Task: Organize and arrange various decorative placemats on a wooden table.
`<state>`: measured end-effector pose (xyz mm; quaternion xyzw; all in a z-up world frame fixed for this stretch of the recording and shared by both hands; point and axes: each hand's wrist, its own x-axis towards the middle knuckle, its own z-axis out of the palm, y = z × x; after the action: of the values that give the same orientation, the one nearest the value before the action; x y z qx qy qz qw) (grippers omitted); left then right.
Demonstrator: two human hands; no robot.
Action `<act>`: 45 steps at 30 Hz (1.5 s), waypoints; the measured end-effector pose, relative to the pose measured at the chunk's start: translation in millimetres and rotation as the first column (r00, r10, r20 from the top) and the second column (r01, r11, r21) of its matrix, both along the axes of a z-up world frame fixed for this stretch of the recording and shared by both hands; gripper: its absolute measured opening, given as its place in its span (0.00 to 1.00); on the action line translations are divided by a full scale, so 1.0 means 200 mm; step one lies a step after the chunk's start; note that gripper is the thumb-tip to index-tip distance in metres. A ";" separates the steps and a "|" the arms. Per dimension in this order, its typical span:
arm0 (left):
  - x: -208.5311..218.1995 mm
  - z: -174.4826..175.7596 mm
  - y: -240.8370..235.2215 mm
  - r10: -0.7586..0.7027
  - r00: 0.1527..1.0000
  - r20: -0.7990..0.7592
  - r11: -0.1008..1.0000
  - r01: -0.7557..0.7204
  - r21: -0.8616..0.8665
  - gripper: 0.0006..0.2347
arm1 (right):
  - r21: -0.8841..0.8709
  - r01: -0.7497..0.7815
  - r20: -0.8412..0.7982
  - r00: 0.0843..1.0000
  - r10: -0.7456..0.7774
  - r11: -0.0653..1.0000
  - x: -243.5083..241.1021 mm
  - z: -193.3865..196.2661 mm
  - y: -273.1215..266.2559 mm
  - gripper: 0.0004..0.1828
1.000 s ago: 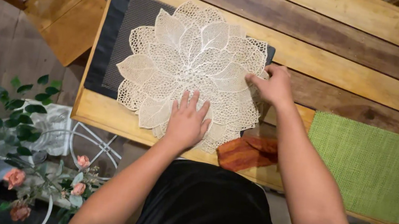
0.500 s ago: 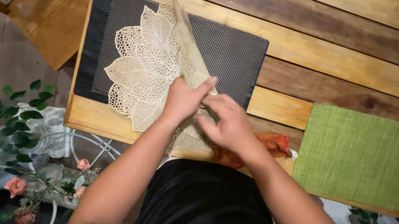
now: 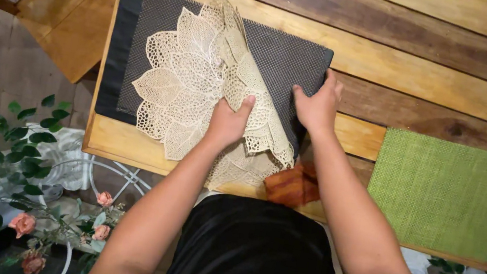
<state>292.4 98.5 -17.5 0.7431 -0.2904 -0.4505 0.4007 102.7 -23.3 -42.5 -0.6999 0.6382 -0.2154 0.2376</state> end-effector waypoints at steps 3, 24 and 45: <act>0.00 -0.01 0.00 0.038 0.997 -0.063 0.999 -0.037 0.014 0.19 | 0.081 0.040 0.007 0.999 -0.040 0.996 0.01 0.01 -0.03 0.45; 0.01 0.04 0.03 0.019 0.994 -0.108 0.996 -0.010 0.085 0.21 | 0.031 0.095 0.046 0.994 -0.096 0.995 0.09 0.01 -0.14 0.40; -0.04 0.17 0.05 0.144 0.985 0.100 0.985 -0.133 -0.110 0.15 | 0.178 0.048 0.644 0.750 -0.154 0.983 -0.17 0.24 -0.25 0.08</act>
<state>283.5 107.5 17.2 0.7630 -0.2821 -0.3652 0.4527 69.4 -74.0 5.8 -0.5248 0.5662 -0.4103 0.4855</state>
